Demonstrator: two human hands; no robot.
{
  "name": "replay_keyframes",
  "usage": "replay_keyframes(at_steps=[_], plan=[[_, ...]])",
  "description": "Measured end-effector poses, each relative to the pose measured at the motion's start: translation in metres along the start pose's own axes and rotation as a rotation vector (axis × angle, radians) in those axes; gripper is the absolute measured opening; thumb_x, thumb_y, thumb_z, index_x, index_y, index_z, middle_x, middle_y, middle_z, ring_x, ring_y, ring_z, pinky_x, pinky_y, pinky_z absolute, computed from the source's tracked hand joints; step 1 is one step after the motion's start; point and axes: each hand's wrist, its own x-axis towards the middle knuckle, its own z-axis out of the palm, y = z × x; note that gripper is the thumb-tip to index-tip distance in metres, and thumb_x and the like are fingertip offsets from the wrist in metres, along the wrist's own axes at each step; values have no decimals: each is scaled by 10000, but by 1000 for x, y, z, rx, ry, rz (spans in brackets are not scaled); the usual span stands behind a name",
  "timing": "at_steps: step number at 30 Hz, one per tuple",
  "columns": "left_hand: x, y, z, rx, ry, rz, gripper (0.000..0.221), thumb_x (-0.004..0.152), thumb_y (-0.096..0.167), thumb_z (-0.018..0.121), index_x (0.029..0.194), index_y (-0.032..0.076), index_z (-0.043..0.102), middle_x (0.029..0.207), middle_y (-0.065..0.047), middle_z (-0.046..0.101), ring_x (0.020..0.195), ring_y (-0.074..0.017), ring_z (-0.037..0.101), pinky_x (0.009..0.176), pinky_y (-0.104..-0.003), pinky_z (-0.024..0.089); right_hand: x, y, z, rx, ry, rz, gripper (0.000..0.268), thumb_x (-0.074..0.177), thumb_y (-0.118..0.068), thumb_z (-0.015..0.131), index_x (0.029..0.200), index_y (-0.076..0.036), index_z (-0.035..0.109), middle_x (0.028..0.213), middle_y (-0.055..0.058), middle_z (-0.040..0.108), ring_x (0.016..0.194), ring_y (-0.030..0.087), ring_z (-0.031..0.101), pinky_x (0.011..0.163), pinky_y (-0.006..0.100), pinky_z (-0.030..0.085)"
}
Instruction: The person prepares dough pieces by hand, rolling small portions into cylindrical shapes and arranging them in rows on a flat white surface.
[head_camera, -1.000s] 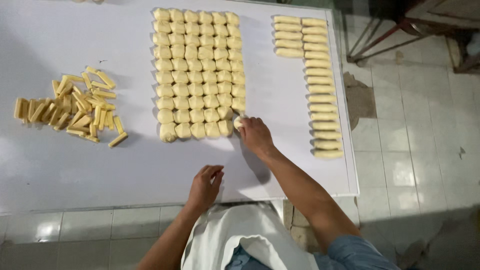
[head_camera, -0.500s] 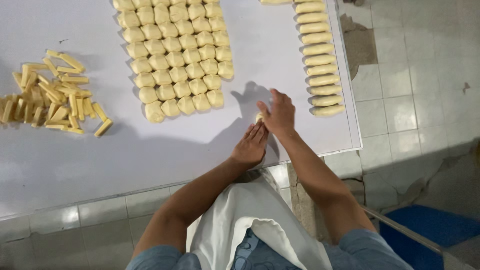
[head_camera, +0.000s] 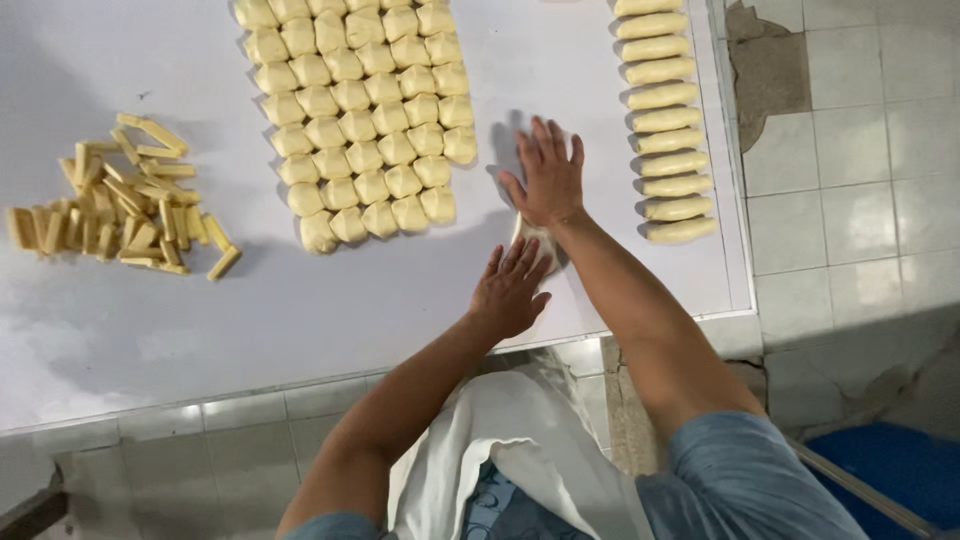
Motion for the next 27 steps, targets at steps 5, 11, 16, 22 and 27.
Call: replay_keyframes(at_steps=[5, 11, 16, 22, 27], plan=[[-17, -24, 24, 107, 152, 175, 288, 1053, 108, 564, 1282, -9, 691, 1286, -147, 642, 1316, -309, 578, 1261, -490, 418, -62, -22, 5, 116, 294, -63, 246, 995, -296, 663, 1215, -193, 706, 1188, 53, 635, 1206, 267, 571, 1021, 522, 372], [-10, -15, 36, 165, 320, 172, 372, 799, 147, 616, 1093, -56, 717, 1169, -200, 689, 1170, -358, 602, 1133, -457, 444, -137, -35, -32, 298, 222, 6, 185, 880, -108, 683, 1059, -70, 709, 1014, 143, 665, 994, 370, 608, 884, 462, 517], [-54, -7, 41, 191, 340, 167, 539, 836, 319, 600, 1220, -39, 720, 1349, -200, 620, 1346, -351, 531, 1212, -461, 327, -200, -92, -59, 243, 47, -97, 541, 828, -50, 566, 1337, 132, 539, 1321, 276, 571, 1210, 457, 543, 1042, 507, 440], [-129, -101, 20, 56, 409, -88, 120, 1013, 166, 637, 1045, 62, 686, 1185, -162, 691, 1169, -369, 628, 1077, -502, 445, -210, -94, -65, 66, -201, 10, 336, 940, -182, 557, 1222, -14, 629, 1290, 166, 605, 1220, 369, 583, 1063, 466, 482], [-208, -242, -99, 450, 926, -776, 426, 956, 158, 593, 1311, -78, 595, 1361, -285, 590, 1314, -420, 504, 1120, -487, 369, -212, -99, -70, 278, -135, 97, 340, 861, -265, 658, 1156, -105, 706, 1256, 118, 631, 1133, 355, 594, 959, 461, 498]])
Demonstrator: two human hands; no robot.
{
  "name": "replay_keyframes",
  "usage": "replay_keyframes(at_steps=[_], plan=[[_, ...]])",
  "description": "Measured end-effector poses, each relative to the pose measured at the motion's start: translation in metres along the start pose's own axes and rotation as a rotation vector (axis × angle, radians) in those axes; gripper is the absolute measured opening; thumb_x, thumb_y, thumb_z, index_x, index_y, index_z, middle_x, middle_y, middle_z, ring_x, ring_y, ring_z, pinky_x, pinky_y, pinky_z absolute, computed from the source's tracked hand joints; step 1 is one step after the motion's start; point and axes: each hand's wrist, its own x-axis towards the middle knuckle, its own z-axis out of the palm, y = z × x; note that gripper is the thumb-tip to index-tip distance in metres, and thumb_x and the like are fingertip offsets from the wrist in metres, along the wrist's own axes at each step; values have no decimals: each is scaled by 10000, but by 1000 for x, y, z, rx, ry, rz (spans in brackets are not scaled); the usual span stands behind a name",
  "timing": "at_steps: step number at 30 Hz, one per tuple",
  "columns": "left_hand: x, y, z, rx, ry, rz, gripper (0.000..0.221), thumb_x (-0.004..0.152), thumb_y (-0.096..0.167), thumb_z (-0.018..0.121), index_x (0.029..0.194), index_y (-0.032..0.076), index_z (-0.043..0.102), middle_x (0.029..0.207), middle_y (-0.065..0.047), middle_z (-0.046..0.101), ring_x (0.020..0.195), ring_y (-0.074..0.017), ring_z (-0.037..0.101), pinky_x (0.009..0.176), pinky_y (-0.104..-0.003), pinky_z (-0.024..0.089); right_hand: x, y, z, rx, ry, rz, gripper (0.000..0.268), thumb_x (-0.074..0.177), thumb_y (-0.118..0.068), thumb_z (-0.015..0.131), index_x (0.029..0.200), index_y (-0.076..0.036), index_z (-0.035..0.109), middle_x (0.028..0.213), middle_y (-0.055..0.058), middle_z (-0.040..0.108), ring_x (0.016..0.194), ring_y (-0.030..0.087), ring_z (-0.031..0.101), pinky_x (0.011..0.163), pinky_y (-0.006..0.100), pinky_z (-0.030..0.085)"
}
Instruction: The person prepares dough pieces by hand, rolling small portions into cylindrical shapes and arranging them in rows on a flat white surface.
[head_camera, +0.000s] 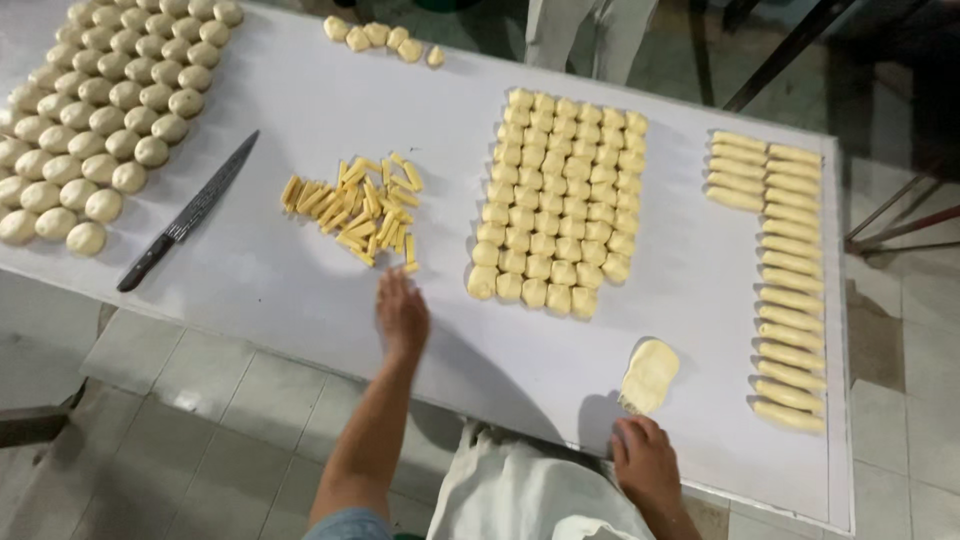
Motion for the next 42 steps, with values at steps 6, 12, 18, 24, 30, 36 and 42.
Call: replay_keyframes(at_steps=[6, 12, 18, 24, 30, 36, 42], plan=[[21, -25, -10, -146, -14, -119, 172, 1007, 124, 603, 1075, 1, 703, 1049, -177, 696, 1051, -380, 622, 985, -473, 473, 22, -24, -12, 163, 37, -76, 326, 886, -269, 685, 1162, -98, 712, 1218, 121, 664, 1140, 325, 620, 953, 420, 517], [-47, 122, -17, -777, -231, 24, 151, 957, 119, 653, 1025, 22, 748, 965, -163, 715, 945, -361, 655, 828, -457, 534, 49, -2, -9, 735, 86, -52, 571, 939, -131, 718, 1465, -54, 507, 1280, 119, 670, 1120, 168, 662, 901, 310, 552], [-62, 281, -26, -982, -943, -51, 273, 908, 178, 696, 1136, 31, 718, 956, -170, 742, 807, -274, 720, 740, -372, 566, 68, 49, -9, 741, 35, 352, 297, 961, -180, 712, 1224, -42, 717, 987, 71, 782, 827, 119, 698, 776, 278, 562], [-50, 344, 33, -846, -991, -67, 189, 897, 177, 742, 995, 16, 760, 922, -163, 772, 793, -261, 734, 745, -362, 572, 112, 93, -30, 595, 76, 448, 289, 917, -270, 729, 1111, -58, 759, 954, 110, 783, 819, 198, 741, 772, 316, 569], [-53, 347, 94, -640, -894, 6, 334, 836, 162, 758, 1150, 56, 713, 1090, -210, 656, 1008, -360, 625, 905, -457, 510, 138, 121, -15, 373, 70, 244, 302, 881, -286, 732, 1085, -66, 763, 995, 174, 752, 896, 333, 717, 798, 409, 560], [-44, 334, 74, -522, -1068, 247, 253, 884, 365, 678, 1015, 222, 840, 1179, -90, 701, 1249, -330, 533, 1104, -485, 400, 128, 124, -16, 459, -8, 161, 276, 865, -292, 744, 1057, -94, 774, 953, 145, 700, 789, 266, 720, 700, 333, 557], [-30, 340, 35, -213, -1121, 252, 497, 866, 543, 783, 1131, 124, 741, 1311, -127, 540, 1268, -325, 449, 1071, -498, 373, 112, 102, -14, 283, 62, 243, 316, 835, -349, 814, 975, -68, 772, 948, 110, 687, 824, 250, 683, 763, 358, 557]])
